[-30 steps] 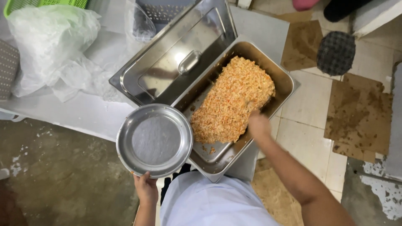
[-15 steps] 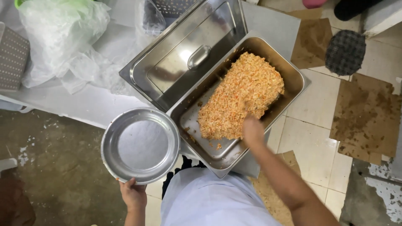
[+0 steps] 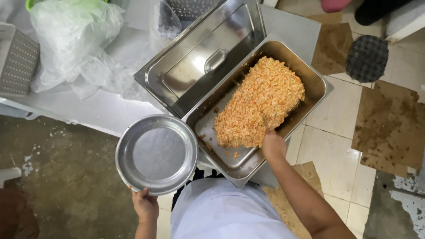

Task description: Transferring a large quantity of food mixture from a bulk container into smaller trays and plates using hands and a fork.

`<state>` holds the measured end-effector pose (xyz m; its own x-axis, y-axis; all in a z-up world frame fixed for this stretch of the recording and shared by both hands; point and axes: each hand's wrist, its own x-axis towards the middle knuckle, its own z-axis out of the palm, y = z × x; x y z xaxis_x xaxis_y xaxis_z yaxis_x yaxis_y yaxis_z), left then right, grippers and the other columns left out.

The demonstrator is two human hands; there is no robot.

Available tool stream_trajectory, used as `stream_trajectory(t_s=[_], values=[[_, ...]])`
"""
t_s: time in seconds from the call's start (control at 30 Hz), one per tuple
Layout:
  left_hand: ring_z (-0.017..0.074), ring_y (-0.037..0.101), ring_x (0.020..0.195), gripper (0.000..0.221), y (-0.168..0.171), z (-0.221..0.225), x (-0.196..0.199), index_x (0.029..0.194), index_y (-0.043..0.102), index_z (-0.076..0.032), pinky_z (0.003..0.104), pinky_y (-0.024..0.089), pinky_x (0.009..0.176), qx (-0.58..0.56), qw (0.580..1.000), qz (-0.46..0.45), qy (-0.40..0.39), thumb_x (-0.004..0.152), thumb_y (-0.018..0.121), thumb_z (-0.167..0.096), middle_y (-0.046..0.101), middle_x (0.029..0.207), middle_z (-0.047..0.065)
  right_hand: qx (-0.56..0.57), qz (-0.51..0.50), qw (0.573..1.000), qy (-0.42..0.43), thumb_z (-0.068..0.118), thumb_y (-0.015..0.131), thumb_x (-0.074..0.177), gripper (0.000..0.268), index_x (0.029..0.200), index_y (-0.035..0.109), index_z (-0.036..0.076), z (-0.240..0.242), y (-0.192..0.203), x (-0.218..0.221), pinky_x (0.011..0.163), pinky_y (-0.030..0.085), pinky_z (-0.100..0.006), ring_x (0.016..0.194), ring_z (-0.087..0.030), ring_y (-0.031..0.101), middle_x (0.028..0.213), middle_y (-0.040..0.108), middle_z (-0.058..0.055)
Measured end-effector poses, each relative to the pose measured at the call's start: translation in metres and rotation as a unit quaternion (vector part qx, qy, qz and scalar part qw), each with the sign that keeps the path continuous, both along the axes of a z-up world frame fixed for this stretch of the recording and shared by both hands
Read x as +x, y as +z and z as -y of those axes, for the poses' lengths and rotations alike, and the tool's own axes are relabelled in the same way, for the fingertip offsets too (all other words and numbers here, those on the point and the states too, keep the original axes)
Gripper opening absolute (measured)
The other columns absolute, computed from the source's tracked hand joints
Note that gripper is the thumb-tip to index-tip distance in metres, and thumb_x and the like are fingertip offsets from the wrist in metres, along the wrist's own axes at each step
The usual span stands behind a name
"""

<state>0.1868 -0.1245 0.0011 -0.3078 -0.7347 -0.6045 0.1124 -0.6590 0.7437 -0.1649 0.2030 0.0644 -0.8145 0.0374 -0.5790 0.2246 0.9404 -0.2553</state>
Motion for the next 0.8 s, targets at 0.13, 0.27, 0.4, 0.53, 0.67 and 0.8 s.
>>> stream_trajectory(t_s=[0.13,0.27,0.4,0.53,0.67,0.8], values=[[0.0198,0.062,0.107,0.063,0.002,-0.001,-0.008,0.135,0.057,-0.021,0.029,0.052,0.08,-0.003,1.0,-0.015,-0.004,0.074,0.053,-0.005,0.065,0.117,0.001,0.105,-0.084,0.956,0.26,-0.012,0.05,0.087,0.067,0.152,0.045,0.007,-0.011,-0.039,0.025,0.064,0.06,-0.048,0.087,-0.039,0.07,0.107,0.067,-0.021],[0.0194,0.062,0.106,0.066,0.007,0.003,-0.01,0.137,0.056,-0.023,0.029,0.054,0.076,0.005,0.999,-0.011,-0.036,0.074,0.051,-0.004,0.064,0.118,0.001,0.054,-0.06,0.963,0.259,-0.008,0.048,0.092,0.063,0.151,0.048,0.013,-0.011,-0.024,0.024,0.061,0.061,-0.045,0.08,-0.035,0.071,0.1,0.07,-0.018],[0.0176,0.061,0.103,0.064,0.022,0.009,-0.024,0.137,0.056,-0.024,0.028,0.051,0.078,0.022,0.998,0.023,-0.048,0.077,0.047,-0.001,0.063,0.114,-0.001,0.044,-0.029,0.982,0.18,-0.015,0.048,0.1,0.031,0.124,0.064,-0.003,0.012,-0.002,0.033,0.037,0.045,-0.025,0.05,-0.014,0.05,0.075,0.057,-0.009],[0.0193,0.06,0.11,0.068,0.019,0.012,-0.029,0.14,0.056,-0.022,0.027,0.05,0.083,0.009,0.999,-0.002,-0.046,0.075,0.048,0.0,0.063,0.121,0.001,0.016,-0.037,0.974,0.224,-0.011,0.043,0.095,0.057,0.151,0.043,0.001,0.016,-0.029,0.062,0.059,0.059,-0.045,0.08,-0.036,0.07,0.103,0.068,-0.025],[0.0226,0.061,0.116,0.073,0.012,0.019,-0.046,0.144,0.054,-0.021,0.032,0.052,0.086,0.008,0.998,-0.039,-0.046,0.073,0.048,-0.001,0.063,0.128,0.004,0.071,-0.094,0.954,0.274,-0.008,0.06,0.085,0.023,0.104,0.069,0.001,0.009,-0.074,0.067,0.058,0.056,-0.045,0.073,-0.034,0.069,0.088,0.068,-0.017],[0.0243,0.058,0.12,0.079,0.019,0.025,-0.044,0.15,0.049,-0.025,0.032,0.051,0.092,0.012,0.998,-0.032,-0.057,0.075,0.045,0.001,0.06,0.134,0.003,0.046,-0.079,0.937,0.337,-0.006,0.063,0.074,0.03,0.099,0.074,0.006,-0.002,-0.092,0.063,0.068,0.058,-0.047,0.081,-0.036,0.072,0.088,0.072,-0.016]])
